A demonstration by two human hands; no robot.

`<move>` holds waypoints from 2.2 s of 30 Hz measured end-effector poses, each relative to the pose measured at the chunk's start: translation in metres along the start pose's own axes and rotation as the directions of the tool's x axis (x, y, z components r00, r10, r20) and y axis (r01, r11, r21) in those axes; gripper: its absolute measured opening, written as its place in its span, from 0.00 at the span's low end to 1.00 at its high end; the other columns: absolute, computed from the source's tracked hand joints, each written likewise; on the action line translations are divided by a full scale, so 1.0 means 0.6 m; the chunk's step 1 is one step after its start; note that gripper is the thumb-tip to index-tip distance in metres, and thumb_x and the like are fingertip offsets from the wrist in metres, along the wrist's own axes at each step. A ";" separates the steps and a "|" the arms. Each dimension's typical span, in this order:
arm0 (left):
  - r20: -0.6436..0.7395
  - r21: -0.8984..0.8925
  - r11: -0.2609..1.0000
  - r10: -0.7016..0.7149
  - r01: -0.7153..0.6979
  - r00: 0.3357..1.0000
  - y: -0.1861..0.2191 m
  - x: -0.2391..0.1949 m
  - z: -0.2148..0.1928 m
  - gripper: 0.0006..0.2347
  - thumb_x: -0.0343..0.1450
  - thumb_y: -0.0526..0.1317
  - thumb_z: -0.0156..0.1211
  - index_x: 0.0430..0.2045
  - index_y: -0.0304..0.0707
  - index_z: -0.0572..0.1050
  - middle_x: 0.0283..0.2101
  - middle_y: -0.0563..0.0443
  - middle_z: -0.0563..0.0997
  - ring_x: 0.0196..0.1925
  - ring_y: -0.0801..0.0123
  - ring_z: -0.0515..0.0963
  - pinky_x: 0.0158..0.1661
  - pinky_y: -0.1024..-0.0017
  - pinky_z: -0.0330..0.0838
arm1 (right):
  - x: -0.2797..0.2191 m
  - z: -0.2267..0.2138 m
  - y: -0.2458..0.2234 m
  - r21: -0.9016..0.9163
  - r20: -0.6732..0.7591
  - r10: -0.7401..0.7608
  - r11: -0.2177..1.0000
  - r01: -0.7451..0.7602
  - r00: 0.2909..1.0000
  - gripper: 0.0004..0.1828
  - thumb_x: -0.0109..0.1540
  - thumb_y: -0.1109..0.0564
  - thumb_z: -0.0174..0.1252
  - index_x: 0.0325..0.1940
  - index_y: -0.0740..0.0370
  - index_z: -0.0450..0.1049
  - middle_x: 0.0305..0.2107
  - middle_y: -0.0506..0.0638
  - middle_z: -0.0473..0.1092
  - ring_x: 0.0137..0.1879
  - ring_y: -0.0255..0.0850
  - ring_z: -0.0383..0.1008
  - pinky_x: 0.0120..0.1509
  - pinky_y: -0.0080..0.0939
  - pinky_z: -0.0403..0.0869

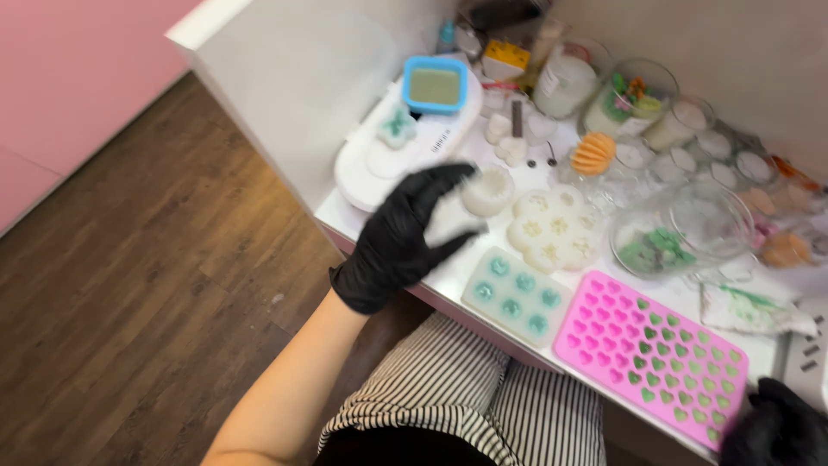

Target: Checking the temperature of melted green wax and pouring it into small heart-shaped molds.

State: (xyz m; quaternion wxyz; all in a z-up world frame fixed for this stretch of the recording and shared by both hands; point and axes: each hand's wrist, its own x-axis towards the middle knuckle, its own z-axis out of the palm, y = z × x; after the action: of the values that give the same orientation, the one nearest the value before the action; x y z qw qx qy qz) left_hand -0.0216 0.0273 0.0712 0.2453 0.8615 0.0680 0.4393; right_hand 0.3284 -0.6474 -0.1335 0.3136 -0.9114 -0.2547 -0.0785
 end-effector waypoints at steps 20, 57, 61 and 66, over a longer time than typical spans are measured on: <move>0.722 -0.243 0.961 0.089 0.131 0.686 0.020 -0.018 0.047 0.55 0.50 0.51 0.82 0.73 0.44 0.50 0.55 0.38 0.77 0.57 0.44 0.75 0.57 0.55 0.69 | -0.089 0.032 -0.468 -0.232 -0.356 -0.198 0.965 0.119 0.913 0.10 0.66 0.71 0.51 0.47 0.72 0.77 0.48 0.57 0.79 0.51 0.42 0.81 0.60 0.35 0.77; -0.140 0.250 0.865 -0.412 0.435 0.900 0.057 -0.140 0.085 0.47 0.54 0.56 0.81 0.64 0.32 0.61 0.58 0.35 0.71 0.62 0.42 0.67 0.61 0.46 0.60 | -0.082 0.029 -0.499 -0.201 -0.395 -0.134 0.978 0.056 0.909 0.11 0.72 0.70 0.54 0.54 0.67 0.81 0.42 0.55 0.79 0.48 0.43 0.80 0.59 0.38 0.76; 0.016 0.202 0.905 -0.385 0.374 0.923 0.082 -0.152 0.052 0.48 0.56 0.54 0.82 0.68 0.30 0.60 0.63 0.32 0.68 0.67 0.40 0.65 0.66 0.47 0.59 | -0.112 0.027 -0.456 0.054 -0.543 0.059 0.998 -0.035 0.838 0.06 0.75 0.69 0.54 0.54 0.68 0.76 0.45 0.55 0.78 0.47 0.41 0.81 0.57 0.38 0.78; 0.080 0.307 0.933 -0.224 0.190 0.971 0.094 -0.176 0.022 0.42 0.64 0.47 0.82 0.68 0.28 0.61 0.64 0.33 0.68 0.68 0.43 0.66 0.68 0.51 0.61 | -0.163 -0.037 -0.433 0.455 -0.671 0.306 0.889 0.050 0.675 0.16 0.72 0.71 0.49 0.65 0.68 0.70 0.57 0.57 0.74 0.54 0.40 0.78 0.57 0.39 0.79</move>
State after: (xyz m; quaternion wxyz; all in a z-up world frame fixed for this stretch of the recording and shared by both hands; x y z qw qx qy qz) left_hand -0.0805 -0.0619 0.0152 0.1617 0.9001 0.2096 0.3461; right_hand 0.1116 -0.5264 -0.0073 0.5891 -0.7257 -0.0535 -0.3514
